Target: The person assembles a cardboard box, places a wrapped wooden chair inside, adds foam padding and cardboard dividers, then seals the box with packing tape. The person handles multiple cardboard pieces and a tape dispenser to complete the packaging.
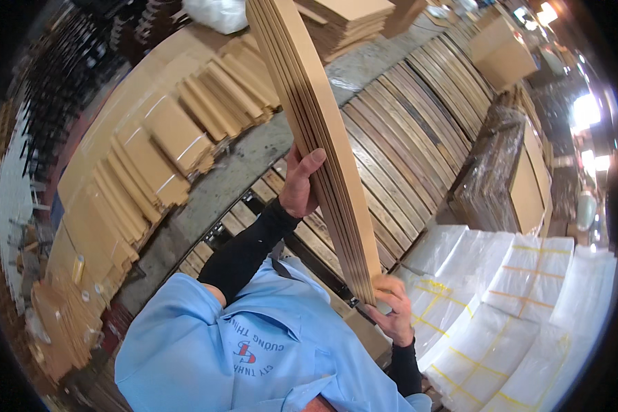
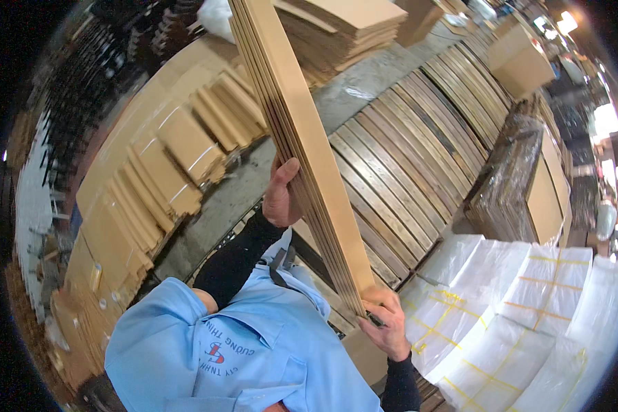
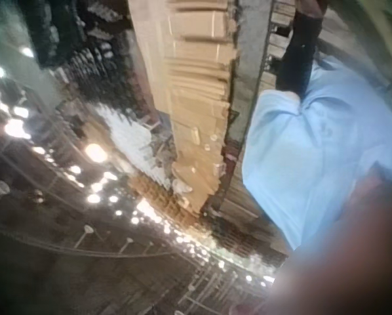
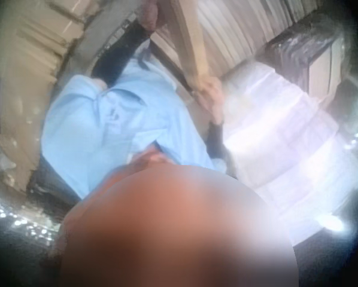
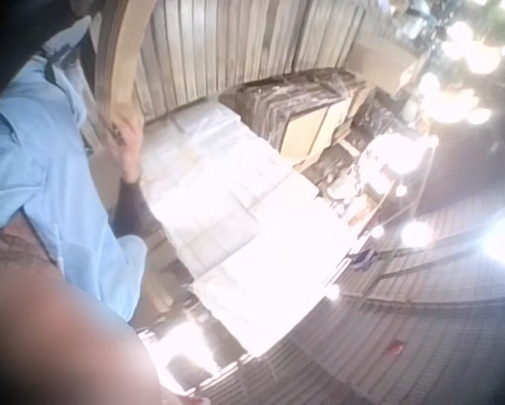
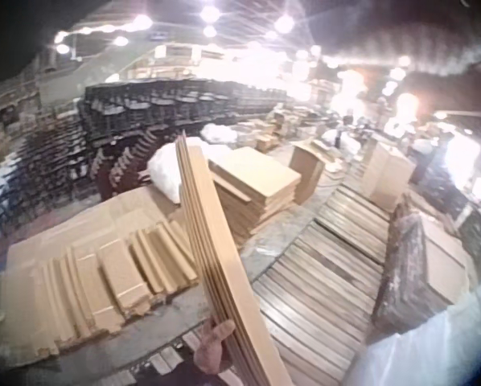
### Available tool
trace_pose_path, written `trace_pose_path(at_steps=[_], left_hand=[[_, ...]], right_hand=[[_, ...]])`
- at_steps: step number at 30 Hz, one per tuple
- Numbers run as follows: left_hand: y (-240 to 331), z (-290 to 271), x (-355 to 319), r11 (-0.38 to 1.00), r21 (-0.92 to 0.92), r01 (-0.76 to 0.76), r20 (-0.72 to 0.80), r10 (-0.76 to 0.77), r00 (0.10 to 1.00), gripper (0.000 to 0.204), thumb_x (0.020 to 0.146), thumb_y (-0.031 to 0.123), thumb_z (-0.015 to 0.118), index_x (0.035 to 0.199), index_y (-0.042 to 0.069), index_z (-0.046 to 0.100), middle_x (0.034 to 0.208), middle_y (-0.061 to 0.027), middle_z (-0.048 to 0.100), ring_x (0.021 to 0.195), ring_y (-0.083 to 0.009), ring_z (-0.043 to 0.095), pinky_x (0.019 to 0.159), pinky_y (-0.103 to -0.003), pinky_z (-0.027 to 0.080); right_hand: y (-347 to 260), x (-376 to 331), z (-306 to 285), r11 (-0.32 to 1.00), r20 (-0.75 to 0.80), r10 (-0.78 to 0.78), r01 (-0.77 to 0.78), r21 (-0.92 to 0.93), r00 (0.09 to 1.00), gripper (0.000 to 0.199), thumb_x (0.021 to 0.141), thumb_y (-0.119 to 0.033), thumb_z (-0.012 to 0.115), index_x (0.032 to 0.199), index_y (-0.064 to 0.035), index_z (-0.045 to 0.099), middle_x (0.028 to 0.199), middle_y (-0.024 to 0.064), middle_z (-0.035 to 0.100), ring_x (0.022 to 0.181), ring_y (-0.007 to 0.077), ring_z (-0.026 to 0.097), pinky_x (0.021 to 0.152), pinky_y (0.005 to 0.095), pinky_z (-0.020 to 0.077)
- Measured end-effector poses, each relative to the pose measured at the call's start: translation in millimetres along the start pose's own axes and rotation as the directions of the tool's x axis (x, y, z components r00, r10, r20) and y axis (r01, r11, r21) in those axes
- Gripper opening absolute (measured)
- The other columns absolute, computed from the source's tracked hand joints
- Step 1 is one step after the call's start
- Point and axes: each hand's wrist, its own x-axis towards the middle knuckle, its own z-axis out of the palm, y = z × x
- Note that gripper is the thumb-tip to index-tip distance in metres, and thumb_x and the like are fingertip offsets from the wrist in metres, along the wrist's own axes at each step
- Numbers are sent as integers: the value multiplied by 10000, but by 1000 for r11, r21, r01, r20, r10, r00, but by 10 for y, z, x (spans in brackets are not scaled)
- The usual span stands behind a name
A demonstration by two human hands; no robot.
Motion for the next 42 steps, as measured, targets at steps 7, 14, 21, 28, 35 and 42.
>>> trace_pose_path(at_steps=[7,14,21,28,35,42], left_hand=[[-956,731,1129,976,208,62,109,-86,990,646,837,283,820,1317,28,471,1119,-83,621,972,-170,646,838,-326,565],[-1991,1257,2648,941,298,159,156,-212,965,635,818,263,834,1309,17,515,1137,-81,637,1008,-162,631,890,-313,538],[-3064,1864,3964,896,338,288,118,-344,931,653,819,237,822,1333,-7,502,1197,-93,641,1059,-173,632,937,-323,521],[-4434,2280,5288,878,405,257,131,-333,934,623,835,224,803,1323,-14,496,1189,-104,639,1060,-189,644,936,-342,532],[-5386,2430,6624,880,389,274,-60,-273,960,456,948,196,643,1315,18,440,1188,-169,621,1018,-283,679,812,-479,632],[-5963,2331,8120,906,404,128,-296,-4,955,454,962,237,657,1321,62,440,1167,-128,613,1046,-267,654,803,-475,621]], right_hand=[[929,474,-311,728,-72,545,-429,534,836,725,661,-137,897,1321,-33,614,1464,119,514,1310,246,528,1083,405,435],[2112,1300,-1360,583,12,541,-386,715,841,688,689,-40,882,1316,40,610,1387,120,568,1216,213,600,1068,379,472],[3049,1746,-2449,412,-27,620,-297,861,784,727,689,-60,864,1347,66,579,1312,123,638,1201,209,613,1062,384,461],[4669,2330,-3299,369,-41,599,-231,900,800,716,709,-28,812,1373,55,558,1394,118,540,1290,212,530,1124,370,384],[6186,3093,-4599,381,-91,639,-212,900,764,537,789,-110,710,1290,62,622,1321,100,570,1200,185,562,1054,342,430],[7934,3867,-5652,322,-28,841,-459,828,540,434,798,-96,680,1201,67,674,1011,63,690,904,132,631,828,288,515]])
